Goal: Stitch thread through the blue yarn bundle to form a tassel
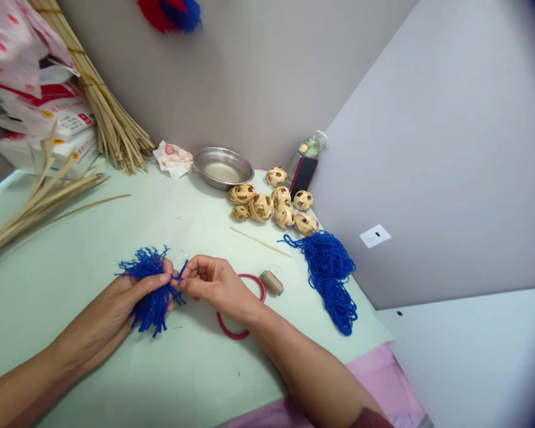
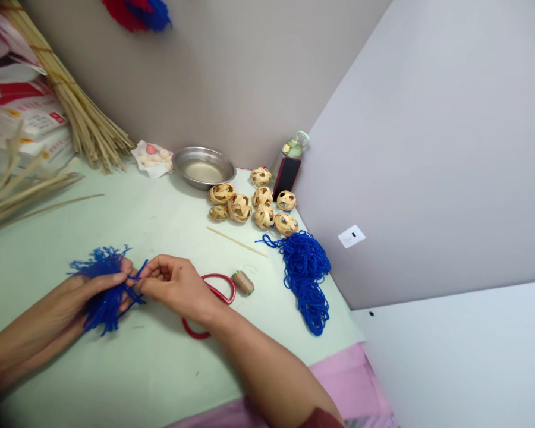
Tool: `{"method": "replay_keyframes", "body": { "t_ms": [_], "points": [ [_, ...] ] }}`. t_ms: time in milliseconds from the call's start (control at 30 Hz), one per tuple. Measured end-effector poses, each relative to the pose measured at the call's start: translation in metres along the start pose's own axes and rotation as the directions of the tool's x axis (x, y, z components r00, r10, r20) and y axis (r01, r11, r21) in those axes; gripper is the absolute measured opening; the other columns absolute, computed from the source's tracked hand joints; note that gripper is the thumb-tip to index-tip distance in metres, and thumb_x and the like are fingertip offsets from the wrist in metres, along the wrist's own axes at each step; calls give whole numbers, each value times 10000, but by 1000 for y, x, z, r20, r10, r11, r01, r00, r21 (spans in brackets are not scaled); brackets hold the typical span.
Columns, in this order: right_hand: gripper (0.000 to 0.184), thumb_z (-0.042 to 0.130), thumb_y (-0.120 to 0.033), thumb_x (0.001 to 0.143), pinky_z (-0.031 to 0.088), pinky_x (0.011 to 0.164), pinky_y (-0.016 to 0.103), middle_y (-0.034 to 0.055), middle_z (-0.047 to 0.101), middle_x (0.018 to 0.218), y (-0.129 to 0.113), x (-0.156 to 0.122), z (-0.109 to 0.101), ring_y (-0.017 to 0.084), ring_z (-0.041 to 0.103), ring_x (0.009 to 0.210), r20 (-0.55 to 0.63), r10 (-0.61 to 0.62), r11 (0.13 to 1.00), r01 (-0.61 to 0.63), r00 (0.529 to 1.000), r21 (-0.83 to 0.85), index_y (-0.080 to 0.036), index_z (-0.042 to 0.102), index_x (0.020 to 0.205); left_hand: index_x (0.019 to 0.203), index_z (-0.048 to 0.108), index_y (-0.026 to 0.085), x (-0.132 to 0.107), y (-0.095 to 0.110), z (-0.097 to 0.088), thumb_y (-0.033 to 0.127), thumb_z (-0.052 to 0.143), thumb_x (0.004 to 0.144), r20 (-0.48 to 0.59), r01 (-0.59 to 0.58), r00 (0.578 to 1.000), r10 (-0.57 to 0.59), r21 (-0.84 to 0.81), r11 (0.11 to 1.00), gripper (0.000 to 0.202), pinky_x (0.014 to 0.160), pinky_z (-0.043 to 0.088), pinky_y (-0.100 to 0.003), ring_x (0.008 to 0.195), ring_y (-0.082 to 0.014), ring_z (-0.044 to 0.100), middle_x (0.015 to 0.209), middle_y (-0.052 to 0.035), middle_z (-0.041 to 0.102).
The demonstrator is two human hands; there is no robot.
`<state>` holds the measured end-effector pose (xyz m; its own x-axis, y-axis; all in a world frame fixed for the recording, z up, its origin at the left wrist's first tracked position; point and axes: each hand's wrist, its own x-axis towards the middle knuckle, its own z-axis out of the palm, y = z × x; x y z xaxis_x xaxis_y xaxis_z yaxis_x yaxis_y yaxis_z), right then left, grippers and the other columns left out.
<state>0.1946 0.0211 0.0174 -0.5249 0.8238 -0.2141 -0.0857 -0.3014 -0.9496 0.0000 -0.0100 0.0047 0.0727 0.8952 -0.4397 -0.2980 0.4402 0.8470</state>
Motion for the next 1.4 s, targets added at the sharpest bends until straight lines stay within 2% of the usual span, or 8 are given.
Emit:
{"method": "replay_keyframes", "body": {
  "t_ms": [367,633,800,867,1000,1133,1233,1400],
  "points": [
    [613,843,-774,812,439,608,256,-21,669,744,-6,-3,-1,102,533,615,-38,20,999,-22,999,-37,-199,635,858,658,868,262,-1,0,6,665,985,608,65,-35,998,21,219,975,422,604,586,-275,639,-206,671,669,-55,796],
    [579,1014,-572,663,485,619,267,-58,653,695,-6,0,-3,114,581,600,-108,-17,995,27,994,97,-214,616,883,738,870,249,-2,3,6,569,1021,575,3,6,1000,-6,162,987,390,637,613,-282,704,-228,716,771,-57,829],
    [187,778,-357,947,526,743,288,-21,655,859,-13,-8,-3,136,630,751,-103,-253,953,229,962,-200,-224,661,1009,743,834,228,-4,10,10,517,1030,568,-13,48,999,-47,82,995,391,541,571,-250,637,-190,658,734,-35,774],
    [130,584,-218,1044,520,821,299,22,670,969,-13,-13,-3,153,637,870,12,-387,785,337,922,-521,-223,713,1062,704,807,226,-4,11,10,525,1003,620,0,40,999,-41,93,995,368,502,531,-236,603,-174,617,676,-23,726],
    [342,426,-153,1114,476,743,318,83,666,1099,-10,-16,-2,213,599,944,261,-354,192,343,898,-919,-232,744,1213,625,752,223,-3,11,8,516,977,652,24,42,999,-46,125,991,371,474,490,-225,564,-158,565,601,-11,652],
    [298,443,-92,1095,484,753,344,125,682,1088,-10,-11,-7,258,604,969,164,-205,-102,146,965,-984,-184,725,1125,656,770,218,-3,12,8,542,998,632,15,46,999,-48,105,993,398,504,509,-218,584,-152,576,631,-13,668],
    [254,472,-89,1079,483,761,355,140,691,1116,-17,-10,-13,259,623,957,-69,-177,3,-70,982,-998,-164,711,1120,654,774,226,-3,14,9,579,996,639,7,51,999,-52,102,993,417,502,503,-216,583,-152,563,618,-12,667],
    [242,563,-435,1138,475,826,307,38,672,1044,-24,-16,-10,185,622,939,-115,-266,658,93,957,-747,-213,653,1105,637,789,234,-7,14,12,671,982,586,26,40,999,-45,171,985,480,481,487,-245,564,-171,565,601,-31,686]
  ]
}}
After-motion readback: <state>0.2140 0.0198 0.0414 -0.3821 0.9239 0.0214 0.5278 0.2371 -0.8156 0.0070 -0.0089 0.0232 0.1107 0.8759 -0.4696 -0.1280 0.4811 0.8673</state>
